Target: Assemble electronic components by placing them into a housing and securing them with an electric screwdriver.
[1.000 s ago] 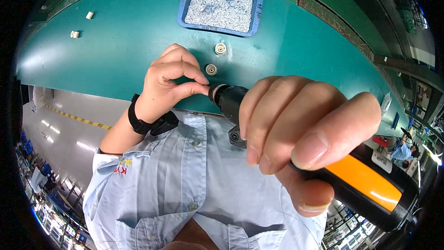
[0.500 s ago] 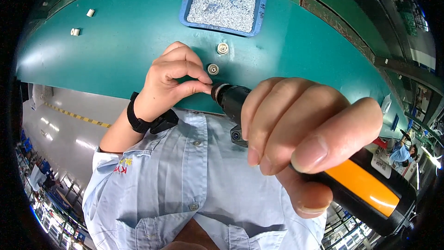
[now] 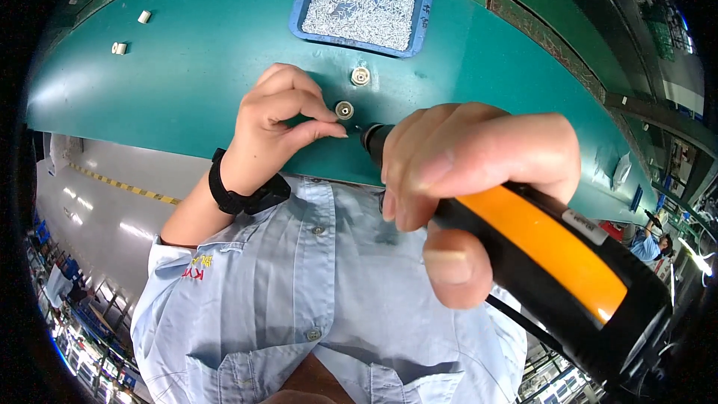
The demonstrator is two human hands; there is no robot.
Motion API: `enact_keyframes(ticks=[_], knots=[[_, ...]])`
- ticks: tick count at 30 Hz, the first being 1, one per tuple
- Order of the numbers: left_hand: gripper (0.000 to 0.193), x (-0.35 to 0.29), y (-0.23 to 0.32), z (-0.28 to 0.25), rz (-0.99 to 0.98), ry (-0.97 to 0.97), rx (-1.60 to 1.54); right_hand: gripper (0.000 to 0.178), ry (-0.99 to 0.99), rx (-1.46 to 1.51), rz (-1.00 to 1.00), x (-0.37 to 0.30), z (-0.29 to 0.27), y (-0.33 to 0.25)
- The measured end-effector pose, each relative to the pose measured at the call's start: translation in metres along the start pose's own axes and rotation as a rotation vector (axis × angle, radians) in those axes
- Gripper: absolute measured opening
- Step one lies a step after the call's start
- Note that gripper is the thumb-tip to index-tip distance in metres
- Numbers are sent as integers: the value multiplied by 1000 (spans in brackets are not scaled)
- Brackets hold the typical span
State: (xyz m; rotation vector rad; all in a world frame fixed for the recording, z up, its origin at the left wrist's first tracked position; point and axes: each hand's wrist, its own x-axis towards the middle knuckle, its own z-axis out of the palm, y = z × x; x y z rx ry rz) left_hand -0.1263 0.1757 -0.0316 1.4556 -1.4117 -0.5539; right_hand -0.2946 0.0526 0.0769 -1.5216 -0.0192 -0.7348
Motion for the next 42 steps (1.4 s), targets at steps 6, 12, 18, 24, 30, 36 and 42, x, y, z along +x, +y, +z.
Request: enact_keyframes(ticks=[6,12,18,24,30,36,42], knots=[[21,-7,-10,17,-122,89,-73,32,57,-21,-79,-6,-6,16],[22,-9,-19,25,-217,50,-199,34,71,-21,-115,-5,-5,22],[20,-7,-19,24,-194,24,-185,34,102,-32,-88,-3,4,31],[20,-8,-20,24,-193,51,-180,35,261,-115,63,-2,21,41],[21,-8,-18,23,-197,52,-179,32,253,-141,49,2,25,48],[21,-7,-17,20,-184,51,-181,30,127,-295,28,11,19,56],[22,-7,-19,21,-168,40,-160,30,143,-308,21,10,23,57]])
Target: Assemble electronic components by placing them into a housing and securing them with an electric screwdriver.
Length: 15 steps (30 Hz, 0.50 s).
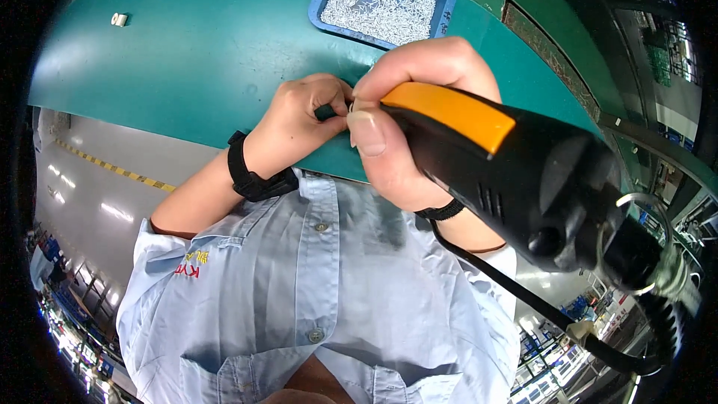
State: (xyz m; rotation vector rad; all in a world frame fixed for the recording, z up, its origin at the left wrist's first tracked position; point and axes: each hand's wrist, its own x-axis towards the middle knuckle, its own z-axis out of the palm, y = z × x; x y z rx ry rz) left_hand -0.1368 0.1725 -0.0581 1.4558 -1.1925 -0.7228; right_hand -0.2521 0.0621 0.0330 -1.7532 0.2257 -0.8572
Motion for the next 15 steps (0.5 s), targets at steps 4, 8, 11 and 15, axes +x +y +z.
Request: enact_keyframes(ticks=[4,8,11,15], knots=[[20,-4,-6,3,-3,-11,-34,32,-54,142,61,-3,-6,-20],[16,-5,-2,-1,6,68,-13,34,-191,398,-123,-5,-25,-31],[16,-7,6,-10,93,74,58,35,-199,426,-141,-8,-27,-33],[17,-3,14,-16,126,21,42,34,-124,485,-125,-8,-25,-34]])
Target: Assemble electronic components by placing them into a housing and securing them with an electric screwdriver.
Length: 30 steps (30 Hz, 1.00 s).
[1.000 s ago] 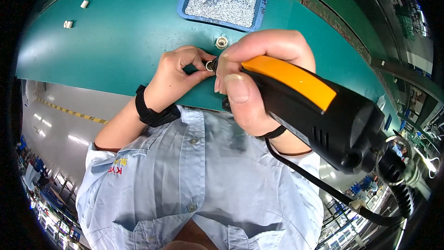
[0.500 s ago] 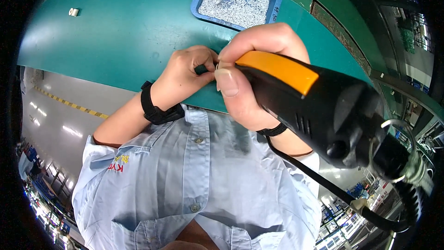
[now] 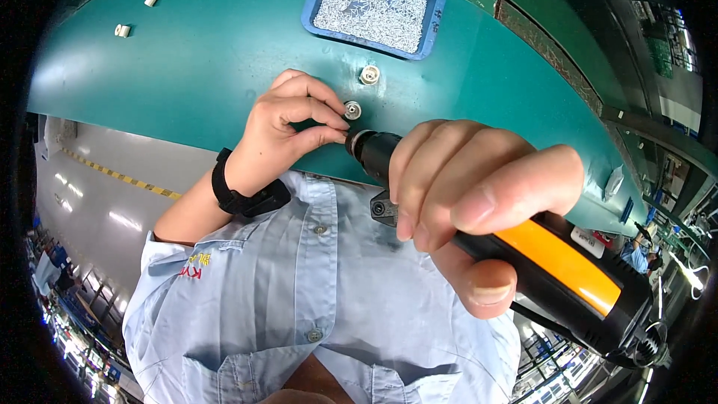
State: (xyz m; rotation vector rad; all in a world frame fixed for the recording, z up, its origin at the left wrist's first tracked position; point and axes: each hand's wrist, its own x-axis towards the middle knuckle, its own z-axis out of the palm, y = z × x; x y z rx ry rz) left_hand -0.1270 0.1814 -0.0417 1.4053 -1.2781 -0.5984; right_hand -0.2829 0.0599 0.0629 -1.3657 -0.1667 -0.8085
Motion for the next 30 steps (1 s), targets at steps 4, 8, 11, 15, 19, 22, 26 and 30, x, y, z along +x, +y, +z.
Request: enact_keyframes(ticks=[4,8,11,15,19,22,26,30], knots=[[18,-7,8,2,-4,7,13,32,-60,27,-35,2,1,0],[20,-5,10,-1,13,-41,43,32,54,10,-30,-3,8,-4],[24,0,18,8,39,-19,44,33,125,-16,32,-10,9,-11],[28,10,14,5,31,21,161,33,234,-85,50,-7,9,-8],[30,3,-8,14,-17,-44,180,33,141,-104,-35,-7,-6,-1],[29,1,-14,17,-51,-84,154,33,109,-205,13,0,-2,4],[26,0,-12,22,-104,-63,141,34,129,-247,76,-5,1,4],[24,2,-12,22,-62,-38,163,36,219,-338,168,-6,12,10]])
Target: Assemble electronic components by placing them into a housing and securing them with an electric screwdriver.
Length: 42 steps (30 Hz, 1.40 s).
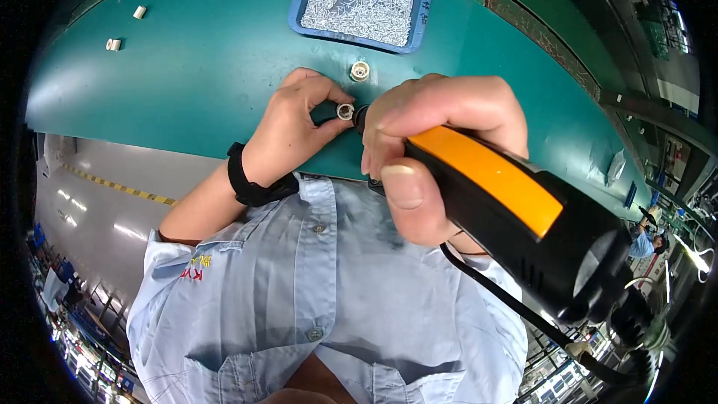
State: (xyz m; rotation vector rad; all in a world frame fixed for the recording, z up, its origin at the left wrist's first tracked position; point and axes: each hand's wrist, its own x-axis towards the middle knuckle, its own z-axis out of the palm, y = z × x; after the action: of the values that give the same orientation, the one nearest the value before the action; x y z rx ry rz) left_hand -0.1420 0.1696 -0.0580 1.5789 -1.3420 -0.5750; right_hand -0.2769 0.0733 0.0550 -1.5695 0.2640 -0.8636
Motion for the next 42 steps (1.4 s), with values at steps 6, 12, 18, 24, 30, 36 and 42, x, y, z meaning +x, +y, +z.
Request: enact_keyframes(ticks=[6,12,18,24,30,36,42], knots=[[23,0,0,0,-12,6,-1,33,-88,30,-31,-1,-4,15],[22,-2,-1,1,1,31,-8,38,-78,-86,-17,-1,7,13],[20,-2,-3,1,15,44,-2,38,-98,-54,43,3,11,13],[20,0,-6,0,0,37,-2,35,-138,-43,42,10,12,19],[19,5,0,-25,16,-10,-11,31,-72,399,-374,7,-19,5],[28,132,-46,-98,-54,174,104,31,49,258,-349,-4,-41,-14],[28,205,-64,-110,20,296,353,32,138,167,-217,-19,-51,-6]])
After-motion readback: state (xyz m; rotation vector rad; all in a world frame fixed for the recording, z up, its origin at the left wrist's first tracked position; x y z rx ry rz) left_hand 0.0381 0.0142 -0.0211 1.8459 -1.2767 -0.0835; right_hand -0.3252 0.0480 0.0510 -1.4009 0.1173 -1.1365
